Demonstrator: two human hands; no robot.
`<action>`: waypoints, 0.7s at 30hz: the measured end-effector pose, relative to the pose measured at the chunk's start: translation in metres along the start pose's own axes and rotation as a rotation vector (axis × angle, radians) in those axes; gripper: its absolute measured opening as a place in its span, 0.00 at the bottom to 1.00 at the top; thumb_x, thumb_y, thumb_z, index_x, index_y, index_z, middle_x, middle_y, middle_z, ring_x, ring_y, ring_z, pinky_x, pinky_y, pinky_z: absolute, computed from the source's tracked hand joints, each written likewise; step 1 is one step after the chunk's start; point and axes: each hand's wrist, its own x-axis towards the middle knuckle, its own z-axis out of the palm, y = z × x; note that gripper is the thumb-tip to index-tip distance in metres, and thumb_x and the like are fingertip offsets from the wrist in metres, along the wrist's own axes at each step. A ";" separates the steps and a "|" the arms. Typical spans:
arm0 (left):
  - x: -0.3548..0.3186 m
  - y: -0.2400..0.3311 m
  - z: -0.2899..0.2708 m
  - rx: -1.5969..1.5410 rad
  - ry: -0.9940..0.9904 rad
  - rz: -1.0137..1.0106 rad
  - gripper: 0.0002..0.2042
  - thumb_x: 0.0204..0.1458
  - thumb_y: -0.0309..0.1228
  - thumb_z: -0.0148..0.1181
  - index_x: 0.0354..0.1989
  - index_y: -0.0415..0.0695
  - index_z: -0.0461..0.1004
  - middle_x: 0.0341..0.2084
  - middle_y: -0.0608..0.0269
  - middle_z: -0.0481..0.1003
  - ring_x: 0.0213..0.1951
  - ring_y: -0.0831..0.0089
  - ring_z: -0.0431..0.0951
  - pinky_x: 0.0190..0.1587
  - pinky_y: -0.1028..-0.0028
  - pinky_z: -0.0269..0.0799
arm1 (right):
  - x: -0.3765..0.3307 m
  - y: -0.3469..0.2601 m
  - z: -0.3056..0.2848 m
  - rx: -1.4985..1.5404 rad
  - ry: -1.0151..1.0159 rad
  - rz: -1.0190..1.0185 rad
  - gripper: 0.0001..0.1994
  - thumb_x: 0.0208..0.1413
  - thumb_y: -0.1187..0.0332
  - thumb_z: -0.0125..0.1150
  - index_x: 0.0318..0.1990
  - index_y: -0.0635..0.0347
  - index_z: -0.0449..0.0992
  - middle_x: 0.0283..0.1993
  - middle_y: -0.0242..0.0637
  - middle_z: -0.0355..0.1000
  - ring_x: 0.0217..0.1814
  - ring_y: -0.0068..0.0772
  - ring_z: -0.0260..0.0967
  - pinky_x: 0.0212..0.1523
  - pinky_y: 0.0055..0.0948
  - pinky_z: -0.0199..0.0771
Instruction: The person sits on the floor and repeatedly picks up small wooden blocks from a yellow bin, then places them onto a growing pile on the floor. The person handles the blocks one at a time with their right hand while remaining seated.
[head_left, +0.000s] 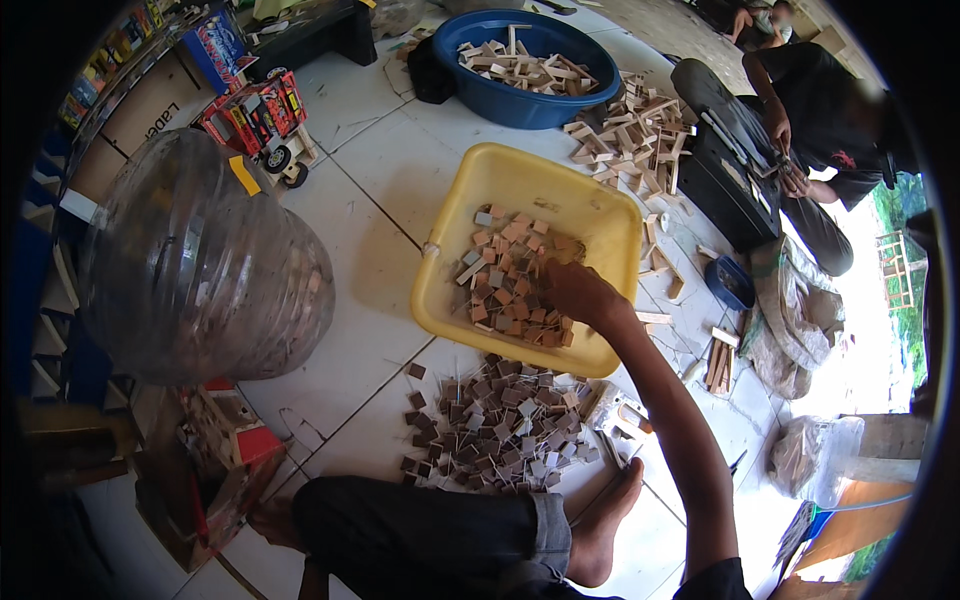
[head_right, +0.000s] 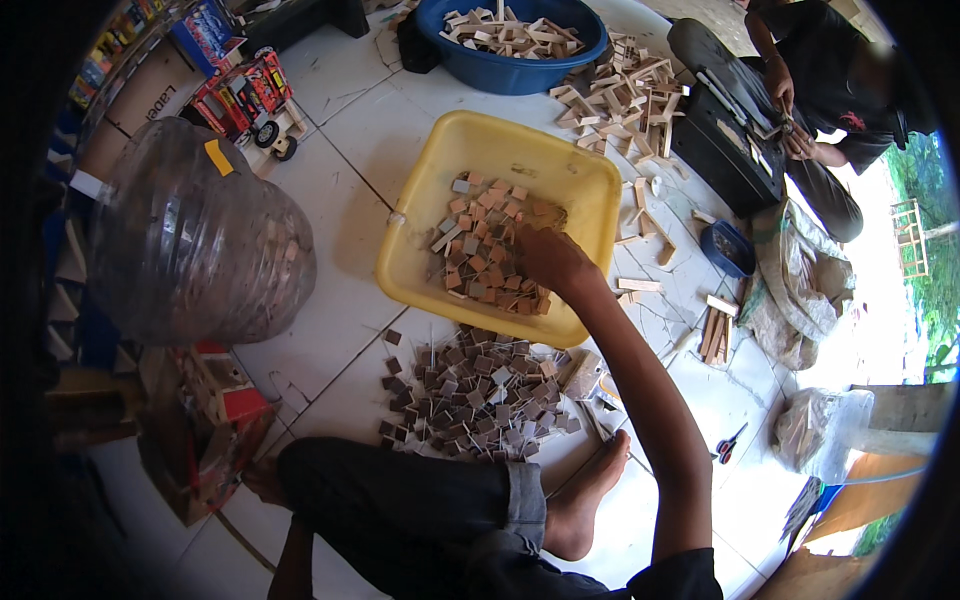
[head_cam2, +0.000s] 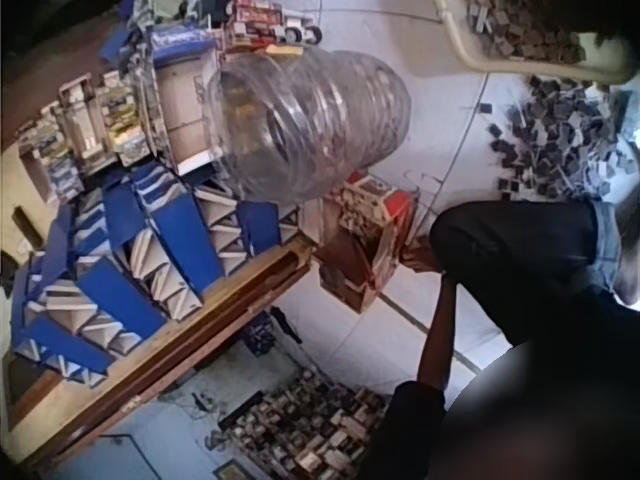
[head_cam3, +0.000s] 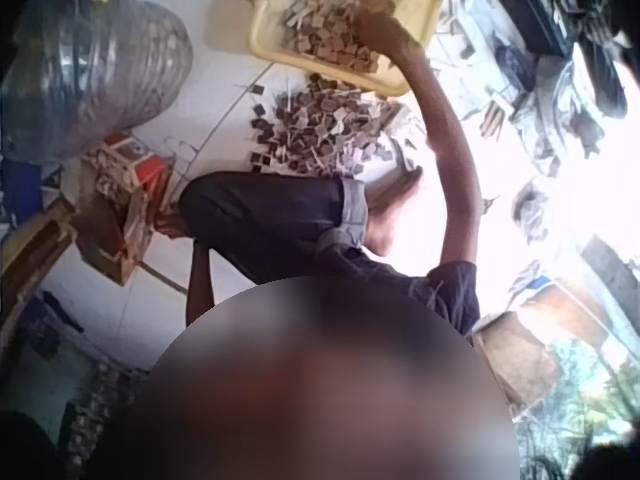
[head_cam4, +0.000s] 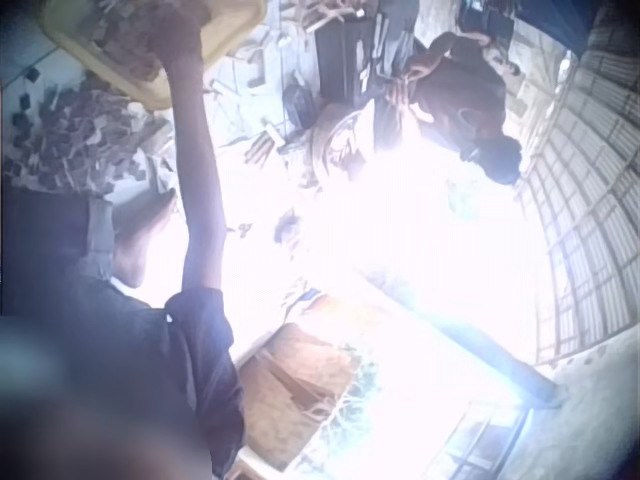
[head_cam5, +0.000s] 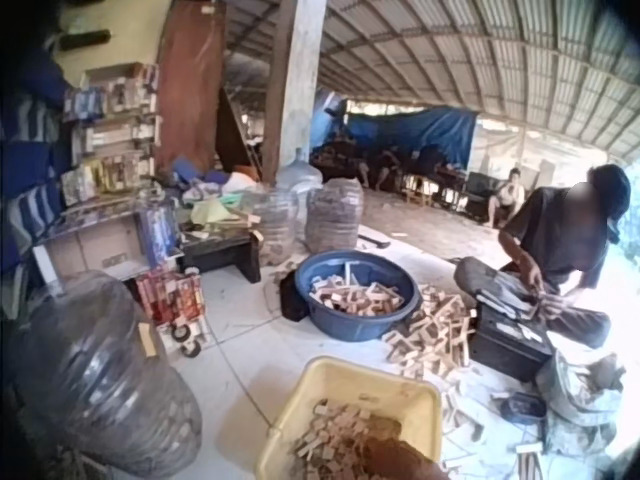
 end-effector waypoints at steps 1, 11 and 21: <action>-0.001 0.000 0.000 -0.011 -0.048 0.016 0.24 0.61 0.42 0.52 0.62 0.42 0.62 0.58 0.50 0.68 0.61 0.52 0.70 0.55 0.53 0.72 | 0.000 -0.002 0.003 -0.034 0.036 -0.001 0.15 0.61 0.63 0.59 0.47 0.65 0.74 0.43 0.57 0.78 0.49 0.61 0.77 0.53 0.53 0.75; -0.002 -0.002 0.002 -0.088 -0.036 0.028 0.27 0.63 0.46 0.48 0.64 0.41 0.60 0.60 0.48 0.66 0.63 0.51 0.68 0.57 0.50 0.69 | 0.020 0.002 0.004 -0.127 -0.006 -0.078 0.12 0.48 0.66 0.60 0.35 0.66 0.83 0.36 0.58 0.79 0.43 0.59 0.79 0.48 0.49 0.80; -0.002 -0.011 0.011 -0.094 -0.032 0.048 0.29 0.66 0.50 0.45 0.65 0.39 0.58 0.61 0.45 0.65 0.64 0.49 0.67 0.59 0.48 0.67 | 0.028 0.013 -0.018 0.249 0.122 0.027 0.17 0.51 0.57 0.64 0.31 0.66 0.83 0.30 0.55 0.79 0.36 0.54 0.80 0.44 0.47 0.78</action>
